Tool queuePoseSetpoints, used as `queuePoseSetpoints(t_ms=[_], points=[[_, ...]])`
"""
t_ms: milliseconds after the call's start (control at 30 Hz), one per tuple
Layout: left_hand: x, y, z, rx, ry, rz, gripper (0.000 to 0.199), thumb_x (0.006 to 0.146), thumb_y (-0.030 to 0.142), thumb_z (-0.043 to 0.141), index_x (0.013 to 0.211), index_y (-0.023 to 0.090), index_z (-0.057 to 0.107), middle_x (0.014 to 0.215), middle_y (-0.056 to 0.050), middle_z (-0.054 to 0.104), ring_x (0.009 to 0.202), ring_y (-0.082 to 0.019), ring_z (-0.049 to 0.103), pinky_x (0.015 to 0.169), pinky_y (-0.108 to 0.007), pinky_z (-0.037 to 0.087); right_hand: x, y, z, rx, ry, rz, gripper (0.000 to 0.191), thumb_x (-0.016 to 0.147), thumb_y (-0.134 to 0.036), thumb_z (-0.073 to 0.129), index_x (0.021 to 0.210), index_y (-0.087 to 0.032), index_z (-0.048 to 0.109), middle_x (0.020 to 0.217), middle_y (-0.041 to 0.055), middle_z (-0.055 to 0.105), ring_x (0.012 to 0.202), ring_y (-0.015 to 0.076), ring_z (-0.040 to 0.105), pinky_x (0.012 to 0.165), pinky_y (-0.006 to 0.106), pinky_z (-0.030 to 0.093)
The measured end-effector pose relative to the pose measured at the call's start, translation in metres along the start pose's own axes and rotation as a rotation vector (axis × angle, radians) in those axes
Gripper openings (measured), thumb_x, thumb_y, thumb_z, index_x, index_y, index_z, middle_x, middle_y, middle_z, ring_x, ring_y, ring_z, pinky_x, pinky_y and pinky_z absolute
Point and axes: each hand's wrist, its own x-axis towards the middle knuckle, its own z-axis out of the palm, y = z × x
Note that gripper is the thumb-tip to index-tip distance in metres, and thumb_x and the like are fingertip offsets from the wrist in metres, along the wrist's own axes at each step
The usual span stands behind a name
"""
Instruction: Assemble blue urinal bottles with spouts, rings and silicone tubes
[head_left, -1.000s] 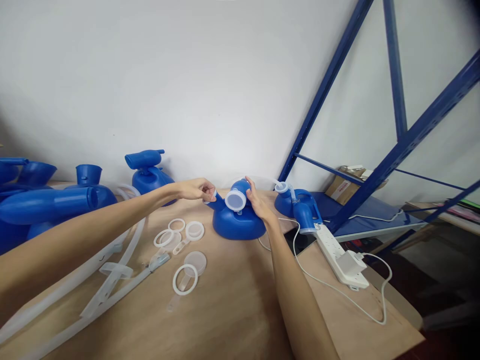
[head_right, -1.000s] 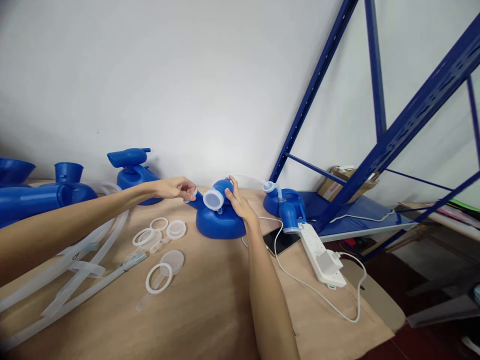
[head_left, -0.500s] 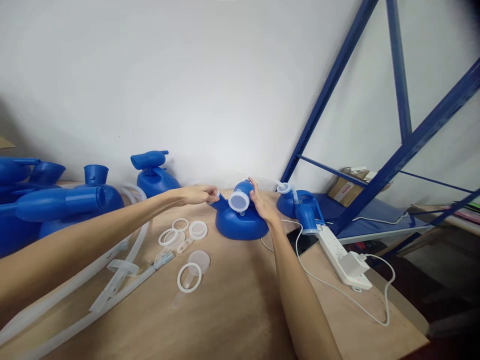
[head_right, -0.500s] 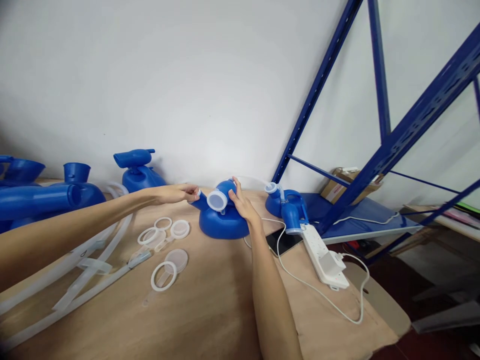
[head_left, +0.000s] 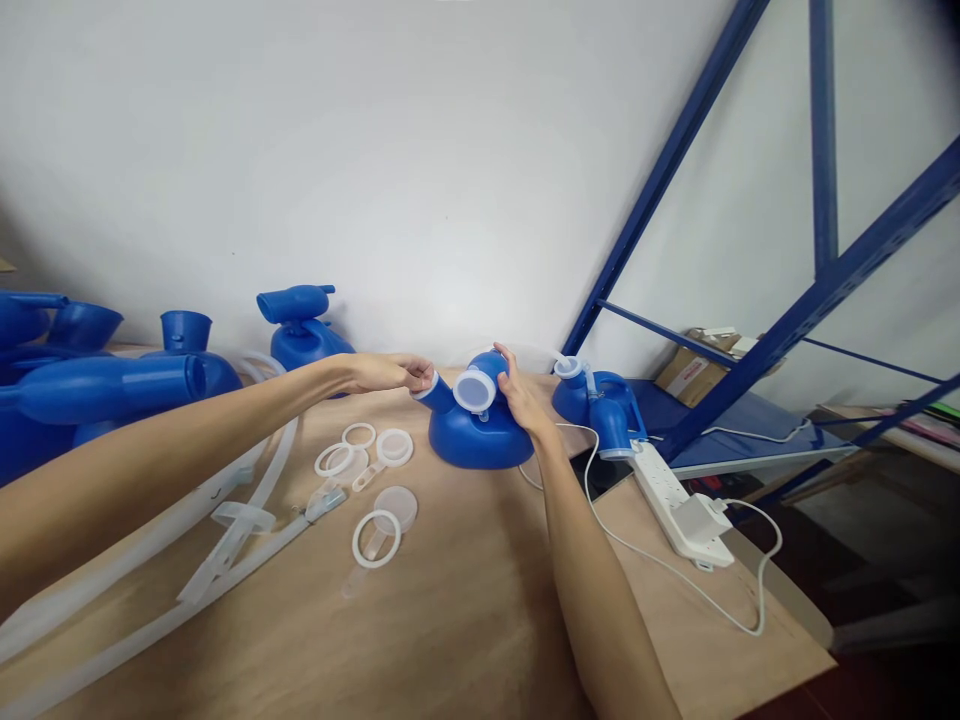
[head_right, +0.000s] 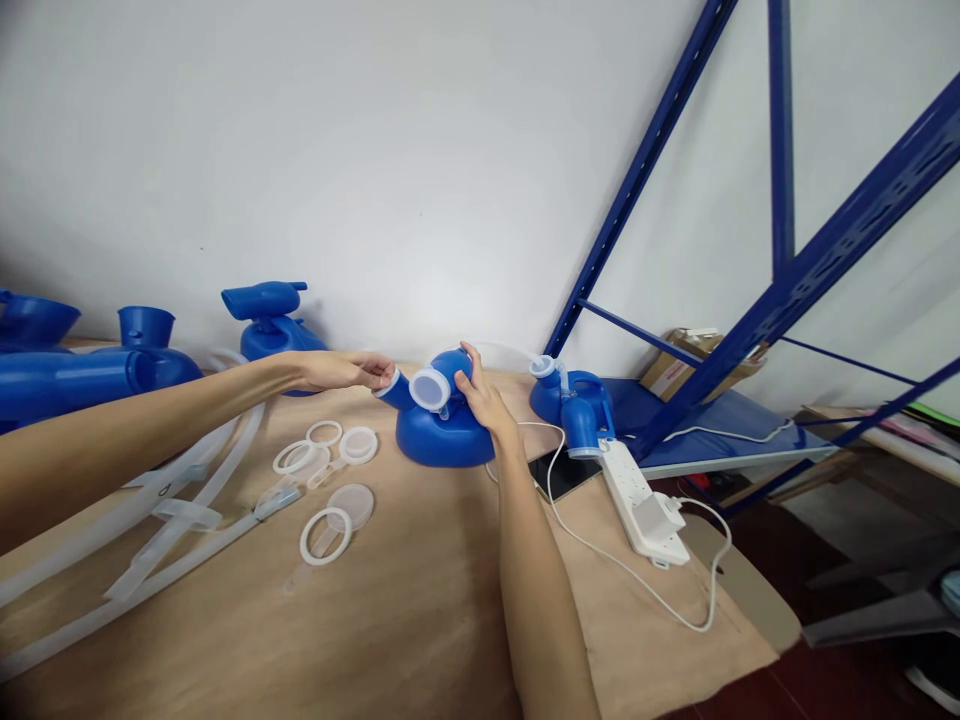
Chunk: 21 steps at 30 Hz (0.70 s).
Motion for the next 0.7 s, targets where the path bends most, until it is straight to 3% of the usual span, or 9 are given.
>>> queuePoseSetpoints(t_ms=[267, 500, 700], points=[[0.017, 0.002, 0.013, -0.059, 0.188, -0.159, 0.023, 0.067, 0.037, 0.073, 0.071, 0.017, 0.064, 0.074, -0.005, 0.063, 0.078, -0.02, 0.057, 0.077, -0.033, 0.046, -0.003, -0.005, 0.001, -0.016, 0.007, 0.019, 0.097, 0.091, -0.088, 0.031, 0.165, -0.025, 0.022, 0.173, 0.0092, 0.026, 0.16, 0.0314, 0.024, 0.132, 0.052, 0.016], [0.029, -0.008, 0.025, -0.03, 0.368, -0.228, 0.026, 0.068, 0.041, 0.074, 0.074, 0.019, 0.06, 0.075, -0.004, 0.064, 0.084, -0.023, 0.059, 0.073, -0.031, 0.046, -0.004, -0.005, 0.001, -0.021, 0.01, 0.026, 0.098, 0.091, -0.089, 0.031, 0.166, -0.026, 0.022, 0.173, 0.0095, 0.026, 0.16, 0.0329, 0.026, 0.132, 0.053, 0.017], [0.028, -0.011, 0.03, -0.042, 0.361, -0.186, 0.028, 0.069, 0.043, 0.073, 0.069, 0.02, 0.058, 0.068, -0.002, 0.059, 0.078, -0.022, 0.055, 0.073, -0.033, 0.043, -0.004, -0.009, 0.002, -0.019, 0.014, 0.008, 0.099, 0.091, -0.088, 0.031, 0.165, -0.022, 0.024, 0.172, 0.0112, 0.028, 0.16, 0.0314, 0.025, 0.132, 0.051, 0.015]])
